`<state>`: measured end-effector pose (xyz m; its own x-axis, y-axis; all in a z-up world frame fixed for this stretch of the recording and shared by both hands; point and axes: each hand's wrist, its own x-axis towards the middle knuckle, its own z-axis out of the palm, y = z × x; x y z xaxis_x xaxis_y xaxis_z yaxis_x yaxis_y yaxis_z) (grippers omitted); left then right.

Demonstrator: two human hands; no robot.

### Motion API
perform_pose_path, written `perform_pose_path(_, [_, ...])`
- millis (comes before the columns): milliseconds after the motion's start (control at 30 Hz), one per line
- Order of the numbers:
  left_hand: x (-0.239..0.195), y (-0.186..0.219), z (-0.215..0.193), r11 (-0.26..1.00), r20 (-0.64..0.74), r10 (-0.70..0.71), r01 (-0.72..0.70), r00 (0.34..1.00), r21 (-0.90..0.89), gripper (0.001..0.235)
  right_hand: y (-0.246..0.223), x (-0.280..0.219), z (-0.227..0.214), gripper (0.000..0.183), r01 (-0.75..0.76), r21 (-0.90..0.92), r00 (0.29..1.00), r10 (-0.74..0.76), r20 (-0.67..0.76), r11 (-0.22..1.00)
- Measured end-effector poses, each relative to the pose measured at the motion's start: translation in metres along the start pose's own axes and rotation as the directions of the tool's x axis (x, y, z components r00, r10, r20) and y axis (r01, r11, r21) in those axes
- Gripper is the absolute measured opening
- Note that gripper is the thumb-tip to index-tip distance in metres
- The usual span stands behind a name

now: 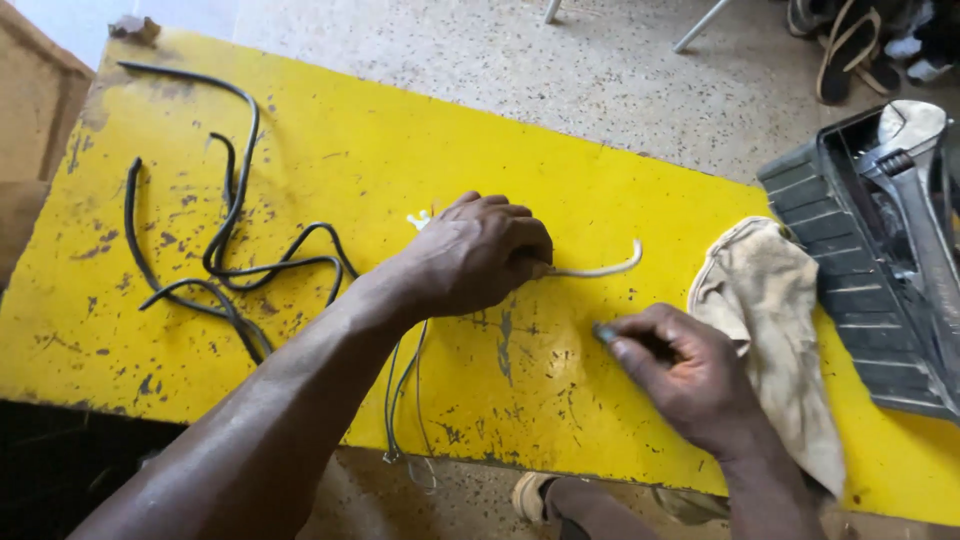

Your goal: Stripping insulation from electrical wires and twisting the copper strands together by hand.

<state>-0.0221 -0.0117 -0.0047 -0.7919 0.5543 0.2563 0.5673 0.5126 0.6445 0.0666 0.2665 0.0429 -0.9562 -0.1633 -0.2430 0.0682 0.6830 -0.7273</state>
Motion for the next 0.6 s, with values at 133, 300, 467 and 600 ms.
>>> perform_pose_path(133, [0.001,0.015,-0.004,0.992,0.027,-0.112,0.114,0.993,-0.063,0.019,-0.011,0.005,0.007,0.017,0.235,-0.093,0.969,-0.241,-0.057,0.968])
perform_pose_path(300, [0.008,0.05,-0.007,0.935,-0.022,-0.109,0.095,0.994,-0.341,0.007,-0.022,0.016,0.021,0.04,0.278,-0.15,0.925,-0.307,-0.225,0.949])
perform_pose_path(467, [0.008,0.053,0.013,0.888,-0.071,-0.119,0.074,0.99,-0.454,0.004,-0.01,0.02,0.032,0.03,0.163,0.223,0.979,-0.129,-0.16,0.961])
perform_pose_path(600, [0.002,0.058,-0.004,0.938,-0.043,-0.081,0.062,0.996,-0.341,0.004,0.005,0.025,0.041,0.035,0.141,0.432,0.99,-0.112,-0.091,0.891])
